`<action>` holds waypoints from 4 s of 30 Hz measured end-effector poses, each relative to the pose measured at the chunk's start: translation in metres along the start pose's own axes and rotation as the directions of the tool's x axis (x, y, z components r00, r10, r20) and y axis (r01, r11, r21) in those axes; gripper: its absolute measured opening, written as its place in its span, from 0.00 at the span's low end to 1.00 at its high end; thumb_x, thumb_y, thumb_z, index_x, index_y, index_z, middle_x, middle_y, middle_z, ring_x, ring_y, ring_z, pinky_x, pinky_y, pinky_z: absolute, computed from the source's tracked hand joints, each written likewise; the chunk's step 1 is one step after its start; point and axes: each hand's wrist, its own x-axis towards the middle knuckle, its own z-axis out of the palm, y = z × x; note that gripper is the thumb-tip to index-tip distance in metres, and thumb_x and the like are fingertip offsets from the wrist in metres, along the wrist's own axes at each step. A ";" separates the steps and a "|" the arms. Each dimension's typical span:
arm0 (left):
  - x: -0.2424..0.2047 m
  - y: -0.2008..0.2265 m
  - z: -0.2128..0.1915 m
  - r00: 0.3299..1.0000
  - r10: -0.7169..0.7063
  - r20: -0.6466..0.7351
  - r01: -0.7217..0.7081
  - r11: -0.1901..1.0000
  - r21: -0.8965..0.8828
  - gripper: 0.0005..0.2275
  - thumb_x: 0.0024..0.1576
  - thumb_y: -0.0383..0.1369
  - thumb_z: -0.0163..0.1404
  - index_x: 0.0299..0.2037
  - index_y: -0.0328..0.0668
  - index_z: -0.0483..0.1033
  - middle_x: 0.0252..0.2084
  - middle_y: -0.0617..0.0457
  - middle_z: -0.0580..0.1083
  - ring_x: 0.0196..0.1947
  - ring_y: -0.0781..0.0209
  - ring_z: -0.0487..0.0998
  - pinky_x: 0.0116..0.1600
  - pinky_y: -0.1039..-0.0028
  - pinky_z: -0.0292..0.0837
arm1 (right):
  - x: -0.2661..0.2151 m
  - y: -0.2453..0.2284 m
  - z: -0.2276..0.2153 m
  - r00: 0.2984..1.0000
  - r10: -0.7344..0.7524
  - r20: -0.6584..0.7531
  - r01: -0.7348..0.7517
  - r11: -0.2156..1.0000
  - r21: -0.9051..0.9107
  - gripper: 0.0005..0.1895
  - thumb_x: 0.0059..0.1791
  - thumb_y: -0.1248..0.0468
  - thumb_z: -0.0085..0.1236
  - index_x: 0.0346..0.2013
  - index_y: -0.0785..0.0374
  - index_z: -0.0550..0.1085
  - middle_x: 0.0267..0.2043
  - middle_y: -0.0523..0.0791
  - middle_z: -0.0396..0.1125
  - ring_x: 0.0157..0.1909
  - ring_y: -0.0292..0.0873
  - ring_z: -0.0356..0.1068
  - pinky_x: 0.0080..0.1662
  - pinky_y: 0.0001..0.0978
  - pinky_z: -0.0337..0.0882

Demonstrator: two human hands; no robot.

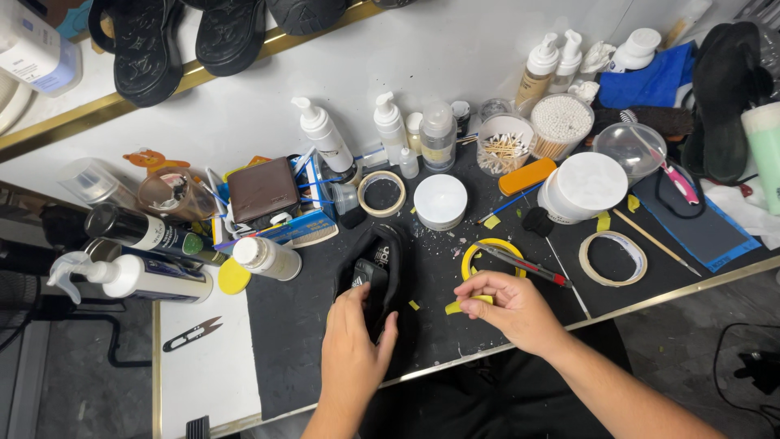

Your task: The person applies yellow masking tape to the side of a black sneaker, covering the white stripes. They use a utility knife to cut the tape and trim the edges for a clean finish. The person repeats this process on different sections of the shoe.

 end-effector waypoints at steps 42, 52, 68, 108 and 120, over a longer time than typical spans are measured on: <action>-0.044 -0.022 0.053 0.789 -0.573 0.223 0.511 0.409 -0.756 0.14 0.63 0.30 0.53 0.55 0.30 0.78 0.43 0.52 0.80 0.42 0.70 0.77 0.49 0.80 0.74 | 0.016 -0.028 0.073 0.999 -0.042 -0.002 0.041 0.997 -0.058 0.09 0.48 0.74 0.61 0.43 0.70 0.74 0.38 0.43 0.74 0.40 0.31 0.73 0.42 0.21 0.73; -0.038 -0.013 0.047 0.818 -0.552 0.164 0.504 0.548 -0.668 0.13 0.62 0.30 0.54 0.53 0.30 0.79 0.43 0.49 0.82 0.42 0.68 0.80 0.48 0.78 0.76 | 0.013 -0.023 0.075 0.998 -0.046 -0.046 0.041 0.994 -0.098 0.09 0.48 0.73 0.62 0.43 0.69 0.75 0.37 0.43 0.73 0.38 0.30 0.72 0.40 0.22 0.73; -0.029 0.002 0.038 0.865 -0.486 0.127 0.464 0.676 -0.573 0.11 0.61 0.30 0.54 0.50 0.30 0.80 0.40 0.49 0.82 0.39 0.65 0.81 0.45 0.77 0.75 | 0.013 -0.030 0.066 0.999 0.032 -0.030 -0.033 0.999 -0.038 0.10 0.47 0.74 0.62 0.43 0.72 0.75 0.38 0.45 0.75 0.40 0.31 0.73 0.43 0.22 0.74; -0.036 -0.009 0.035 0.904 -0.427 -0.031 0.349 0.776 -0.526 0.08 0.65 0.27 0.50 0.49 0.28 0.77 0.42 0.50 0.80 0.42 0.67 0.79 0.48 0.77 0.74 | 0.004 -0.016 0.079 0.992 -0.122 -0.039 0.122 0.992 0.009 0.09 0.50 0.76 0.59 0.45 0.71 0.74 0.41 0.46 0.73 0.44 0.34 0.74 0.48 0.25 0.75; -0.028 0.009 0.026 0.932 -0.306 -0.195 0.220 0.904 -0.367 0.10 0.51 0.24 0.60 0.41 0.33 0.75 0.40 0.45 0.79 0.46 0.59 0.83 0.49 0.76 0.76 | 0.009 -0.003 0.083 0.968 -0.242 -0.067 0.245 0.969 0.045 0.09 0.49 0.78 0.59 0.44 0.72 0.72 0.48 0.48 0.70 0.50 0.38 0.75 0.54 0.29 0.76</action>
